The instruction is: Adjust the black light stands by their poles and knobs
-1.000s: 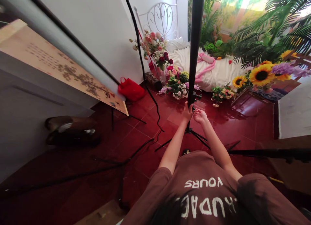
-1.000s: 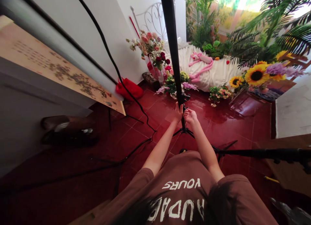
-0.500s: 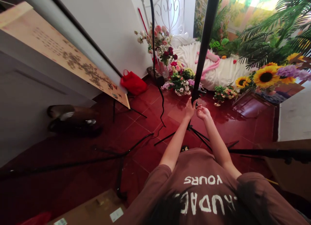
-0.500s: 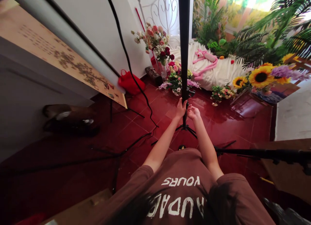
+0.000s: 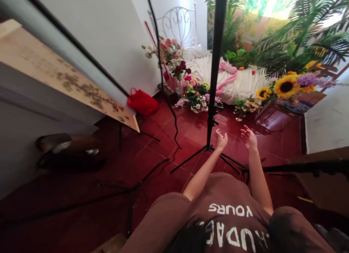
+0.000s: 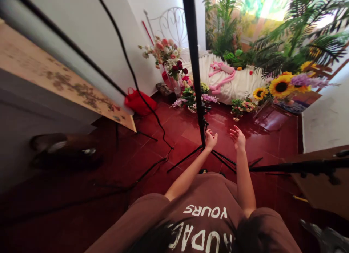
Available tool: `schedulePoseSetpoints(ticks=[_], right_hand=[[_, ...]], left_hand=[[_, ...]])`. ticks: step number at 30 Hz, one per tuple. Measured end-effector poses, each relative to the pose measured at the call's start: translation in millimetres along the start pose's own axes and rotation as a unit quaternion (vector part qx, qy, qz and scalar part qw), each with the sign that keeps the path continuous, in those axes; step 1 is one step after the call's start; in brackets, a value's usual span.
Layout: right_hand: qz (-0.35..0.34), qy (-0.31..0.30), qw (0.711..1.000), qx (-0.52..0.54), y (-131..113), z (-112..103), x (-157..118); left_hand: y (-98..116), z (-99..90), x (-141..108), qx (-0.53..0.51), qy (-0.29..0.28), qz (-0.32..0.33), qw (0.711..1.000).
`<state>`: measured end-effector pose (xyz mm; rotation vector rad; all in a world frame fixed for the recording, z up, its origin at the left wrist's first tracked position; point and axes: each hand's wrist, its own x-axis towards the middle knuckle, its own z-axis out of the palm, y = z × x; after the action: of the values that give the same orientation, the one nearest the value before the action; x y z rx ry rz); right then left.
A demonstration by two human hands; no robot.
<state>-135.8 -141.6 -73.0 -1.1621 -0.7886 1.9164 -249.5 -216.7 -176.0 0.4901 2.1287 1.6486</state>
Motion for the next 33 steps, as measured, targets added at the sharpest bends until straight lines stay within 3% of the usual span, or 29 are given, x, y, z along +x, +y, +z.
schedulePoseSetpoints(ticks=[4,9,11,14,19,23,26,29,33], right_hand=[[-0.089,0.092,0.991,-0.044,-20.7,-55.6,-6.3],[-0.179,0.195,0.96,-0.09,-48.0,-141.1,-18.7],[-0.195,0.221,0.948,-0.119,-53.7,-172.9,-31.1],[-0.167,0.214,0.947,-0.17,-53.5,-206.2,-53.0],[-0.111,0.183,0.948,-0.237,-44.4,-235.5,-76.2],[-0.112,0.246,0.948,-0.168,-42.6,-257.3,-91.6],[-0.134,0.299,0.942,-0.069,-46.6,-271.2,-107.7],[-0.172,0.331,0.928,-0.026,-53.4,-280.2,-125.0],[-0.188,0.319,0.928,-0.039,-62.0,-285.8,-142.1]], left_hand=[[15.0,31.5,-12.9,0.001,-0.092,0.027,0.995],[34.7,63.5,-25.9,-0.002,-0.177,0.066,0.982],[38.8,78.5,-34.9,0.001,-0.215,0.067,0.974],[44.3,104.8,-55.4,-0.007,-0.292,0.06,0.954],[62.4,146.8,-102.5,-0.048,-0.481,0.105,0.869],[84.3,173.0,-139.6,-0.098,-0.574,0.205,0.787],[99.0,193.7,-165.9,-0.125,-0.611,0.242,0.743],[107.5,214.1,-190.6,-0.134,-0.624,0.252,0.728],[105.7,230.9,-210.9,-0.132,-0.607,0.246,0.744]])
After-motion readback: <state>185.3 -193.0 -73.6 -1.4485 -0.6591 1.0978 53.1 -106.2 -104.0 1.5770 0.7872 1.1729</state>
